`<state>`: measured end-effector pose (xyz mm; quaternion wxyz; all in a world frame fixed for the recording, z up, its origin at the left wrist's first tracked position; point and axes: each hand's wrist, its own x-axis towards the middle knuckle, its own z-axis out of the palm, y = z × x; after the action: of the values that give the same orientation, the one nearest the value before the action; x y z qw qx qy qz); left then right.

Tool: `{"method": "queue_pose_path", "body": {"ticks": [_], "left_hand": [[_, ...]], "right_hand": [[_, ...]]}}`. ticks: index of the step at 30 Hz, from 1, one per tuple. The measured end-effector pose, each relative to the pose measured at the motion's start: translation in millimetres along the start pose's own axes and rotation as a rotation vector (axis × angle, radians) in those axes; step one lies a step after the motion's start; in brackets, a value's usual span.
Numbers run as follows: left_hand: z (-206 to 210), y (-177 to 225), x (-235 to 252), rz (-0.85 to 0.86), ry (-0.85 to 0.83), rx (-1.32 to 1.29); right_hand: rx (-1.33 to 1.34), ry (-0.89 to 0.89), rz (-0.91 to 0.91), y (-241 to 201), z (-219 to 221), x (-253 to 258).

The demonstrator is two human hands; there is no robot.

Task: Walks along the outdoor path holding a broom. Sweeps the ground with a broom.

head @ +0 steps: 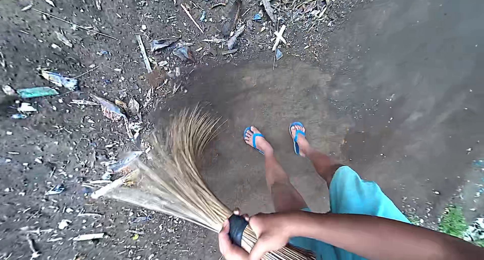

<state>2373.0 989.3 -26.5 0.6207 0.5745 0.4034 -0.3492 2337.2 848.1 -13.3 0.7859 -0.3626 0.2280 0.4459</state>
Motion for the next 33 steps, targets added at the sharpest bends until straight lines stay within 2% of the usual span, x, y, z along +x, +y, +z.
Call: {"method": "queue_pose_path", "body": {"ticks": [3, 4, 6, 8, 11, 12, 14, 16, 18, 21, 23, 25, 27, 30, 32, 33], "left_hand": [[21, -6, -15, 0.185, 0.042, 0.066], [34, -18, -22, 0.223, 0.021, 0.11], [64, -46, -45, 0.184, -0.085, 0.158], [89, -79, -66, 0.03, -0.291, 0.177], [136, -125, -82, -0.281, -0.655, 0.268], [157, -139, -81, -0.391, -0.758, 0.288], [199, -163, -72, -0.587, -0.861, 0.292], [229, -170, -46, -0.67, -0.867, 0.375], [232, -160, -8, -0.62, -0.783, 0.43], [173, -126, 37, -0.326, -0.521, 0.226], [127, -109, 43, -0.133, -0.318, 0.05], [110, -97, 30, 0.029, -0.165, -0.072], [123, -95, 6, 0.167, -0.097, -0.101], [173, -117, -38, 0.359, -0.089, -0.051], [209, -138, -72, 0.402, -0.157, -0.069], [228, -149, -89, 0.359, -0.208, -0.089]], "right_hand": [[0.06, -0.064, -0.038, 21, -14, -6], [0.118, -0.046, -0.046, 31, -22, -23], [0.162, 0.073, -0.087, 50, -34, -73], [0.149, 0.28, -0.104, 69, -34, -130], [0.384, 0.753, -0.062, 106, -10, -196], [0.465, 0.91, -0.02, 109, -9, -206], [0.601, 1.142, 0.077, 94, -25, -209], [0.673, 1.222, 0.113, 76, -56, -191], [0.665, 1.112, 0.064, 66, -83, -161], [0.414, 0.709, 0.038, 60, -100, -102], [0.203, 0.449, 0.06, 52, -96, -66], [0.045, 0.235, 0.021, 46, -98, -53], [-0.019, 0.081, -0.055, 46, -115, -68], [0.0, -0.095, -0.137, 48, -164, -127], [-0.029, -0.083, -0.17, 51, -189, -181], [-0.074, -0.029, -0.156, 48, -195, -213]]}}
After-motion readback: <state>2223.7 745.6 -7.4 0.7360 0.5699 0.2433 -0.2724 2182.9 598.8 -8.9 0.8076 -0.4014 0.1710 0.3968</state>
